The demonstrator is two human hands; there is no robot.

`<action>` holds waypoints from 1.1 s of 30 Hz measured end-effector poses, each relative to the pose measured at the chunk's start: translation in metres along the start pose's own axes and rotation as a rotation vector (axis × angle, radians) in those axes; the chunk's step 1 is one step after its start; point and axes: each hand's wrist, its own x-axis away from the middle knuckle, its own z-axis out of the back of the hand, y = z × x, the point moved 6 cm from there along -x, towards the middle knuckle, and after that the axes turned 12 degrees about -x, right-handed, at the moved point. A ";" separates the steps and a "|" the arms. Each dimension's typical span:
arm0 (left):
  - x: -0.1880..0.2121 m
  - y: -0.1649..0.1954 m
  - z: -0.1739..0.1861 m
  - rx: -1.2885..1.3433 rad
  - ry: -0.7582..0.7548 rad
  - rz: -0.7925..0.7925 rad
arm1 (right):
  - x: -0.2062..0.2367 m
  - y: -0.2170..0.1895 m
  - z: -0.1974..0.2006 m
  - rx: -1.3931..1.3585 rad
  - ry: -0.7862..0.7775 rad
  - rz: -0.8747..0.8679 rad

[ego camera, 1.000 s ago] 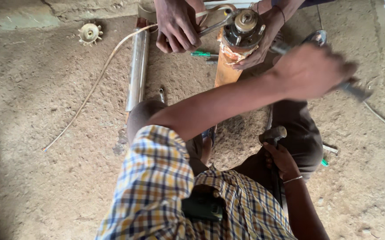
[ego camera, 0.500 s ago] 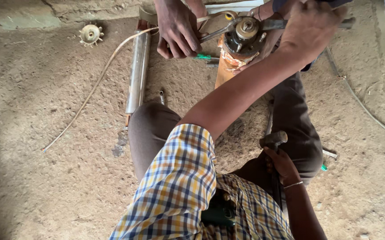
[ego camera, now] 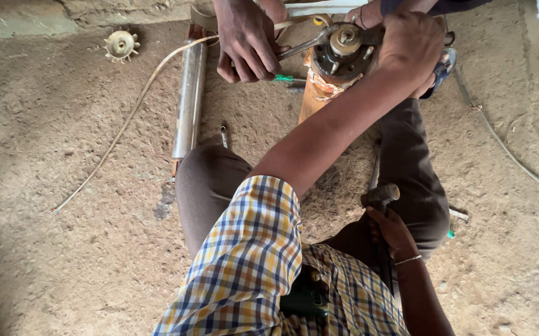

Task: The person sits on the ground holding a hammer and repeatedly strikes a metal rod fitted into a submersible pump assembly that another person steadies. He repositions the rod and continues hammering, then sets the hammer down and picks up a phone at the end.

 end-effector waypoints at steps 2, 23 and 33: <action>0.000 0.004 -0.002 -0.027 0.019 -0.042 | -0.001 0.001 0.001 -0.002 0.003 0.001; -0.005 0.017 -0.040 -0.060 0.049 -0.051 | 0.003 -0.005 0.017 -0.068 0.027 0.052; -0.002 0.011 -0.040 0.099 0.194 0.004 | 0.022 -0.253 0.065 -1.057 -1.093 0.166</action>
